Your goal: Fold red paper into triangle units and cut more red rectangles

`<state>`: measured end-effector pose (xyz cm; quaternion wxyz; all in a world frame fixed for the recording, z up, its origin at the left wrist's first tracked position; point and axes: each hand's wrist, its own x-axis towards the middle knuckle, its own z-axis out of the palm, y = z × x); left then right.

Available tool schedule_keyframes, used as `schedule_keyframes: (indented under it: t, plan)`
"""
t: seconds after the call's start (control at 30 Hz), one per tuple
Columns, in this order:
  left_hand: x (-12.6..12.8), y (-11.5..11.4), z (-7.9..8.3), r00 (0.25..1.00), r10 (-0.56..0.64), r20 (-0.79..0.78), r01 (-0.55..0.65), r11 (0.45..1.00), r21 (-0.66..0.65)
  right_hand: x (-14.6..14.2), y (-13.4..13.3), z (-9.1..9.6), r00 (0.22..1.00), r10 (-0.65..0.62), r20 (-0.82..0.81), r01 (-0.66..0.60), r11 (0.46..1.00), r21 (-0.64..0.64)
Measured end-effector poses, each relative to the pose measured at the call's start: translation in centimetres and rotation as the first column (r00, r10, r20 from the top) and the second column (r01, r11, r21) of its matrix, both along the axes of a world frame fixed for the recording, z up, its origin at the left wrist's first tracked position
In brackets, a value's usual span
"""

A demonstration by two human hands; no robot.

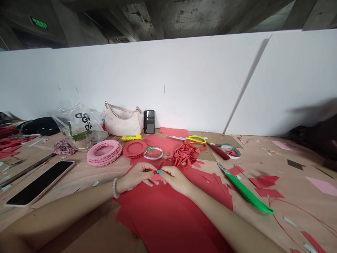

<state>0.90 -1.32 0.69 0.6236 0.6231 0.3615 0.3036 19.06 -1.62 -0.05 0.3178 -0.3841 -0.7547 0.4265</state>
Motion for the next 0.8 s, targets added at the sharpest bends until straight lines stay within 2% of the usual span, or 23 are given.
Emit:
schedule_keyframes:
  t: [0.33,0.5,0.67,0.8]
  plan:
    - [0.06,0.07,0.05,1.0,-0.007,-0.01,0.007,0.998,0.057,0.33,0.26,-0.19,1.0,0.005,-0.018,-0.006,0.998,-0.067]
    - [0.04,-0.04,0.16,0.999,0.011,-0.032,-0.008,0.995,0.098,0.61,0.52,0.22,0.997,0.073,-0.03,-0.076,0.989,-0.126]
    - [0.08,-0.11,-0.07,0.997,0.022,-0.071,-0.013,0.992,0.127,0.49,0.37,0.77,0.994,0.112,0.01,-0.111,0.987,-0.114]
    - [0.15,-0.05,-0.21,0.996,0.028,-0.086,-0.017,0.991,0.129,0.4,0.31,0.51,0.993,0.103,0.058,-0.098,0.991,-0.088]
